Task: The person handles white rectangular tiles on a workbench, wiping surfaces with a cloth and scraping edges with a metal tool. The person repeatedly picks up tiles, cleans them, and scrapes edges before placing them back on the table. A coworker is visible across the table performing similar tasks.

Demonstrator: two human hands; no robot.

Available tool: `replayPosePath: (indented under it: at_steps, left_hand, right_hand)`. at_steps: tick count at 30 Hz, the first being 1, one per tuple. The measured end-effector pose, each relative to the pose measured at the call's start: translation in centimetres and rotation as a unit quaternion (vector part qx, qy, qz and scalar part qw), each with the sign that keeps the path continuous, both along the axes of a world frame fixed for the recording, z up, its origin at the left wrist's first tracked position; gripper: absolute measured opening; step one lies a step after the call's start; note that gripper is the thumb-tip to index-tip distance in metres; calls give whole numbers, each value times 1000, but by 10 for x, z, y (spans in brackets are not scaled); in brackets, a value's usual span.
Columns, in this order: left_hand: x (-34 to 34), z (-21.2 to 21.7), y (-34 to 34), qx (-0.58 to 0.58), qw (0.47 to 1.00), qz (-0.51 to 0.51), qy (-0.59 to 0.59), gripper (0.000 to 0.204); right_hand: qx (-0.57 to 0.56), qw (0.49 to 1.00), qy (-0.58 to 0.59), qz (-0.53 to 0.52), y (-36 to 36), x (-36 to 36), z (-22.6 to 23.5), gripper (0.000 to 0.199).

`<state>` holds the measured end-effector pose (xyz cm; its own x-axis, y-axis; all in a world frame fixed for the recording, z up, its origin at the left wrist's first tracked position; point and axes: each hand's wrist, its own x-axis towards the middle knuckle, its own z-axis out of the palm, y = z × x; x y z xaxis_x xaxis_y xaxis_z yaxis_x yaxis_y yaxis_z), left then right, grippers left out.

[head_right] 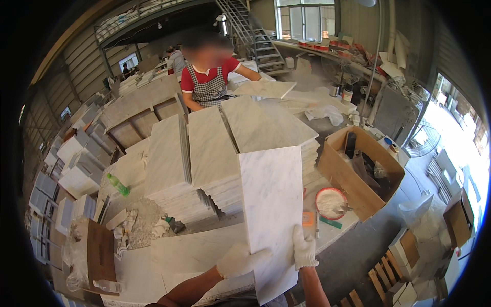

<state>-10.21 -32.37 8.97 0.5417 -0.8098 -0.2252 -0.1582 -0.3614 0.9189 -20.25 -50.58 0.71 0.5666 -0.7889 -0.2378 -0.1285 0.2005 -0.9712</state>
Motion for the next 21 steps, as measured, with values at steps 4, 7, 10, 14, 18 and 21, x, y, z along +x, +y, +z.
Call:
replayPosePath:
  at_steps: [4, 7, 10, 14, 18, 21]
  left_hand:
    - [3, -18, 2, -53, 998, -33, -33, 56]
    - [5, -12, 6, -77, 994, -74, -32, 54]
    - [9, 0, 12, -60, 991, -109, -56, 53]
    - [13, -12, 16, -40, 984, -165, -45, 53]
    - [13, -14, 10, -58, 976, -205, -34, 52]
    - [16, -19, -3, -67, 972, -222, -40, 51]
  right_hand:
    - [1, 997, -52, -50, 17, -6, 5, 49]
    - [5, 995, -40, -95, 31, -13, -1, 49]
    - [26, 993, -32, -111, 44, -22, -8, 55]
    - [43, 983, -38, -172, 68, -26, -9, 60]
    - [31, 979, -20, -202, 80, -38, -8, 61]
    - [36, 973, -42, -224, 82, -39, 8, 50]
